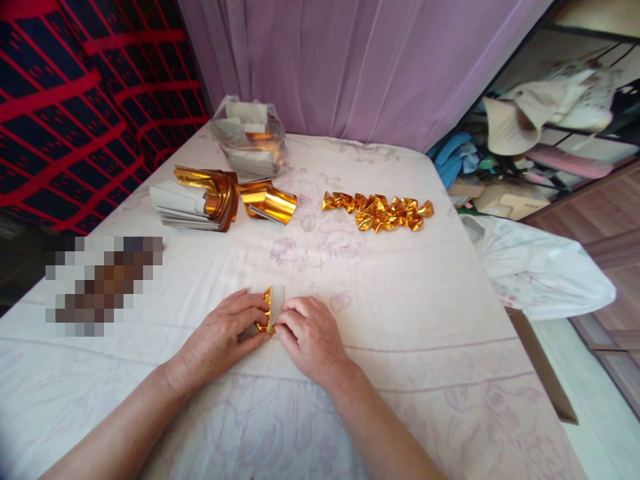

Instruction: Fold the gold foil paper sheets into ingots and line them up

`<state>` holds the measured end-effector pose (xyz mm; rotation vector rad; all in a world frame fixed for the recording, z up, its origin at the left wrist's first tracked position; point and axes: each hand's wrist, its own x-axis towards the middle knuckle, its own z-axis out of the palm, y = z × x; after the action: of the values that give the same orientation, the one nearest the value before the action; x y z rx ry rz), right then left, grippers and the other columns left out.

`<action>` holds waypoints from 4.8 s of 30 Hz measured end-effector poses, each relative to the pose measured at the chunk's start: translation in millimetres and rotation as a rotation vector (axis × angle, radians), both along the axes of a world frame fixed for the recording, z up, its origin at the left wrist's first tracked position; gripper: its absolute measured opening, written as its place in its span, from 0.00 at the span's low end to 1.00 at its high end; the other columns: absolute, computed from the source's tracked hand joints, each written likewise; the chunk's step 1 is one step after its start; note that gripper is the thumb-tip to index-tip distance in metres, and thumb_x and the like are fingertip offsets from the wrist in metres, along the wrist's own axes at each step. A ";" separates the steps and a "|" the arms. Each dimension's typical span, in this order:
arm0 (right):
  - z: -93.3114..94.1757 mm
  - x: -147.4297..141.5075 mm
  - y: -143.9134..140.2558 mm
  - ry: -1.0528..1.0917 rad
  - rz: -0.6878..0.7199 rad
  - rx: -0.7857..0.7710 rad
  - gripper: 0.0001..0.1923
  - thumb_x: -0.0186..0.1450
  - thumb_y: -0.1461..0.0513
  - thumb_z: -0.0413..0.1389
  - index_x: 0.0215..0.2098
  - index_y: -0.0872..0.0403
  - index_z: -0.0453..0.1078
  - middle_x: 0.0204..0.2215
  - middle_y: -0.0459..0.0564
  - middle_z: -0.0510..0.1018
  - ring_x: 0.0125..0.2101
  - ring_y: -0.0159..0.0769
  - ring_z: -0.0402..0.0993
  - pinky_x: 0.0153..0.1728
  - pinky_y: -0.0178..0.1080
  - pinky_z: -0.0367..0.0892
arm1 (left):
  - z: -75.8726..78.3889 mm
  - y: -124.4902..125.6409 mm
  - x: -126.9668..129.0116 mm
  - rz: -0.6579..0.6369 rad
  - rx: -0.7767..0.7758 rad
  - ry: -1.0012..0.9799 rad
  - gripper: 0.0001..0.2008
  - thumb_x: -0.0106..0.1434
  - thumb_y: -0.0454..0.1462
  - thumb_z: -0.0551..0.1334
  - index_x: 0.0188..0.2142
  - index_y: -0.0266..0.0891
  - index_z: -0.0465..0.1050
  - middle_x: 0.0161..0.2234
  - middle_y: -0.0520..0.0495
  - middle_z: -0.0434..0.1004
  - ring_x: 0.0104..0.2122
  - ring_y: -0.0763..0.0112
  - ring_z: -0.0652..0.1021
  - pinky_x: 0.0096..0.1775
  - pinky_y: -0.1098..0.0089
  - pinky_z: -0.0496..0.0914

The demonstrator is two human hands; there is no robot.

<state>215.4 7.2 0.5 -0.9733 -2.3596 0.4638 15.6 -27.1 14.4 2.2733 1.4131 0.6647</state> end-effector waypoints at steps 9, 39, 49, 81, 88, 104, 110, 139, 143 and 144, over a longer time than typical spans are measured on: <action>-1.3 -4.5 -1.4 -0.009 -0.044 0.001 0.05 0.63 0.67 0.59 0.30 0.51 0.72 0.34 0.47 0.76 0.36 0.36 0.72 0.38 0.41 0.66 | -1.2 -0.4 -0.2 0.001 0.008 -0.021 0.04 0.62 0.34 0.64 0.37 0.41 0.73 0.45 0.46 0.78 0.48 0.63 0.77 0.60 0.51 0.64; -5.5 -10.4 -0.3 0.005 -0.137 -0.040 0.05 0.63 0.67 0.58 0.30 0.52 0.70 0.32 0.47 0.75 0.35 0.37 0.71 0.38 0.40 0.64 | -5.5 -3.3 11.0 0.091 0.040 -0.055 0.06 0.58 0.31 0.65 0.34 0.38 0.70 0.43 0.44 0.75 0.46 0.61 0.76 0.48 0.60 0.74; -10.8 -2.0 4.7 0.155 -0.173 0.012 0.11 0.65 0.68 0.48 0.43 0.53 0.69 0.41 0.52 0.78 0.44 0.38 0.73 0.47 0.41 0.68 | -3.3 -0.6 0.3 -0.011 -0.045 -0.083 0.10 0.61 0.30 0.62 0.42 0.41 0.68 0.48 0.45 0.75 0.52 0.63 0.74 0.54 0.60 0.70; 33.3 -27.3 24.5 -0.477 -0.409 -0.273 0.05 0.62 0.61 0.58 0.38 0.50 0.72 0.33 0.47 0.79 0.32 0.37 0.76 0.30 0.37 0.60 | 2.6 0.9 -3.8 -0.110 -0.011 0.032 0.09 0.65 0.29 0.54 0.42 0.42 0.68 0.49 0.45 0.73 0.55 0.66 0.72 0.65 0.48 0.51; 29.0 -26.8 21.5 -0.449 -0.392 -0.241 0.03 0.61 0.60 0.61 0.33 0.49 0.71 0.33 0.48 0.78 0.31 0.38 0.76 0.30 0.37 0.61 | 0.4 0.0 -2.2 -0.062 0.048 -0.009 0.17 0.63 0.29 0.57 0.51 0.42 0.65 0.55 0.42 0.69 0.56 0.61 0.70 0.63 0.49 0.58; 10.0 -29.0 19.0 -0.094 -0.508 -0.375 0.15 0.57 0.66 0.58 0.43 0.50 0.71 0.30 0.41 0.80 0.26 0.32 0.75 0.32 0.35 0.64 | -4.3 0.3 -5.3 -0.041 0.006 0.051 0.17 0.63 0.32 0.60 0.52 0.42 0.69 0.54 0.42 0.75 0.57 0.59 0.71 0.63 0.47 0.56; 18.0 -30.6 22.7 -0.110 -0.497 -0.425 0.02 0.61 0.61 0.58 0.30 0.49 0.71 0.25 0.40 0.79 0.25 0.32 0.74 0.27 0.33 0.61 | -8.1 0.7 -5.9 -0.040 0.002 0.048 0.18 0.63 0.33 0.60 0.53 0.42 0.71 0.53 0.42 0.75 0.57 0.58 0.71 0.63 0.47 0.56; -6.7 -21.9 0.7 -0.106 -0.310 0.155 0.11 0.65 0.70 0.50 0.37 0.51 0.71 0.31 0.47 0.80 0.33 0.37 0.75 0.37 0.37 0.64 | -5.4 0.1 -3.6 -0.043 -0.020 0.091 0.19 0.63 0.33 0.61 0.55 0.41 0.69 0.56 0.43 0.74 0.59 0.57 0.69 0.63 0.47 0.56; -5.8 -19.5 -0.5 -0.088 -0.316 0.130 0.09 0.66 0.69 0.50 0.38 0.52 0.71 0.32 0.48 0.81 0.33 0.38 0.75 0.37 0.37 0.65 | -6.8 -0.5 -4.4 -0.053 0.006 0.096 0.22 0.64 0.33 0.61 0.58 0.43 0.66 0.57 0.44 0.73 0.59 0.57 0.68 0.63 0.48 0.56; -6.1 -18.6 -0.9 -0.071 -0.316 0.118 0.10 0.67 0.68 0.50 0.39 0.52 0.71 0.32 0.48 0.81 0.33 0.37 0.75 0.37 0.37 0.66 | -7.5 -0.7 -4.6 -0.058 0.016 0.099 0.23 0.64 0.33 0.61 0.59 0.44 0.66 0.57 0.44 0.72 0.59 0.57 0.68 0.63 0.48 0.57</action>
<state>196.7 6.3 -5.6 -1.2948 -2.2098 0.1679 11.0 -27.7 6.8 2.3793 1.3851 0.5551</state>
